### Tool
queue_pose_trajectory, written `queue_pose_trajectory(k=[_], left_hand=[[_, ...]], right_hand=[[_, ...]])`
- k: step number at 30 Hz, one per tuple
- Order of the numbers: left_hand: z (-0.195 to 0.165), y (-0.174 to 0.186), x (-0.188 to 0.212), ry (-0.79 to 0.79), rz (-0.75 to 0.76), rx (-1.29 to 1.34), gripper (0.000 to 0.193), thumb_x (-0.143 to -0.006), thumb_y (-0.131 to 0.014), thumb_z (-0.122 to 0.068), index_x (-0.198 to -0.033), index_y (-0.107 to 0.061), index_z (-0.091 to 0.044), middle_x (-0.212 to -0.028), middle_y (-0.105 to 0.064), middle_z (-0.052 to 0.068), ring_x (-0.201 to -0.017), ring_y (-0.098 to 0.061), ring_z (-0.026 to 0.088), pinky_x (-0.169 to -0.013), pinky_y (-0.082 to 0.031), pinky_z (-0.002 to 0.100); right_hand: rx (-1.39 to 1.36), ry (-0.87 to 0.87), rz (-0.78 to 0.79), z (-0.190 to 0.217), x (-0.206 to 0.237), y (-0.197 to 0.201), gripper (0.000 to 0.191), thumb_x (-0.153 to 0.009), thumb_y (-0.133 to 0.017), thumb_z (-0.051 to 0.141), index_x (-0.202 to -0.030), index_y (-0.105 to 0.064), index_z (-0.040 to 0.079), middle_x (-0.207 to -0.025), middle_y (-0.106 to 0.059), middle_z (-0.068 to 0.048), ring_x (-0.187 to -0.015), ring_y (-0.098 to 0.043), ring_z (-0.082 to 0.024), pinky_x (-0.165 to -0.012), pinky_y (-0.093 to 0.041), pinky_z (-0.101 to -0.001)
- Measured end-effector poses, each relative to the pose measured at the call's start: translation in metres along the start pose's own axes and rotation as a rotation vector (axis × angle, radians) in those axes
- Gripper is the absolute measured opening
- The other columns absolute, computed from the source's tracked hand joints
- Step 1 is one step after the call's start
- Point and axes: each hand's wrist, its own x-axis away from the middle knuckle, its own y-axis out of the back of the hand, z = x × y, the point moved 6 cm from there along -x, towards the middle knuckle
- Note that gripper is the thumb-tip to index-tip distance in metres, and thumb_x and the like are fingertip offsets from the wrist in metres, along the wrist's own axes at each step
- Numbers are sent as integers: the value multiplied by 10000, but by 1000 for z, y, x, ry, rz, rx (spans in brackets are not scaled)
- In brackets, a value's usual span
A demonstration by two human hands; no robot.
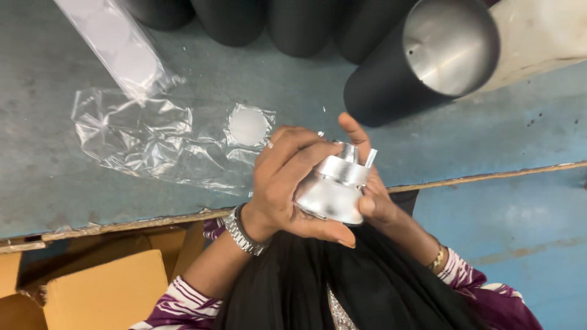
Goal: The person picks a metal lamp holder ring and a translucent plastic diffuser from the table, presses the diffuser into the holder, fits the holder into a silver lamp shade, twists it to secure it, and places the assembled lamp into a cardboard box. They repeat the assembly with additional shades and holders.
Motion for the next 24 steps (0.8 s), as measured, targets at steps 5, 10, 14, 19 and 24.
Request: queue_pose_trajectory(k=[5, 10, 14, 19, 24], left_hand=[[-11, 8, -2, -16, -188, -299, 930, -624, -855, -792, -1083, -671, -4, -956, -633, 100, -856, -630, 261, -740, -534, 363], [-19, 5, -7, -13, -300, -374, 912, -619, -842, -795, -1039, -661, -6, -900, -607, 80, -802, -585, 233, -697, -499, 351], [-20, 6, -5, -14, -338, -403, 895, -630, -844, -787, -1037, -663, -11, -896, -591, 67, -812, -576, 231, -725, -498, 361], [-8, 13, 6, 0, -318, -434, 850, -665, -837, -755, -1089, -668, -39, -960, -599, 106, -910, -606, 254, -776, -526, 382], [-8, 59, 37, 52, -181, -443, 852, -742, -776, -677, -1251, -667, -3, -1179, -704, 105, -1151, -643, 295, -1001, -551, 500]], right_hand=[[132, 387, -155, 7, -16, -2, 875, -976, -554, 753, -1418, -436, 8, -1356, -536, -152, -1215, -567, -224, -1095, -504, -403], [197, 576, -250, 18, -32, 4, 731, -1052, -437, 715, -1098, -536, -7, -1083, -565, -121, -939, -516, -167, -880, -472, -321], [229, 596, -237, 28, -44, 0, 614, -1085, -449, 580, -1015, -535, -24, -1011, -564, -122, -871, -473, -156, -807, -434, -303], [381, 640, -312, 33, -52, -14, 556, -1073, -461, 526, -1049, -568, -19, -985, -589, -131, -856, -507, -154, -769, -427, -300], [675, 446, -52, 12, -33, -44, 736, -1108, -365, 679, -1370, -563, 21, -1380, -549, -130, -1285, -572, -224, -1133, -466, -345]])
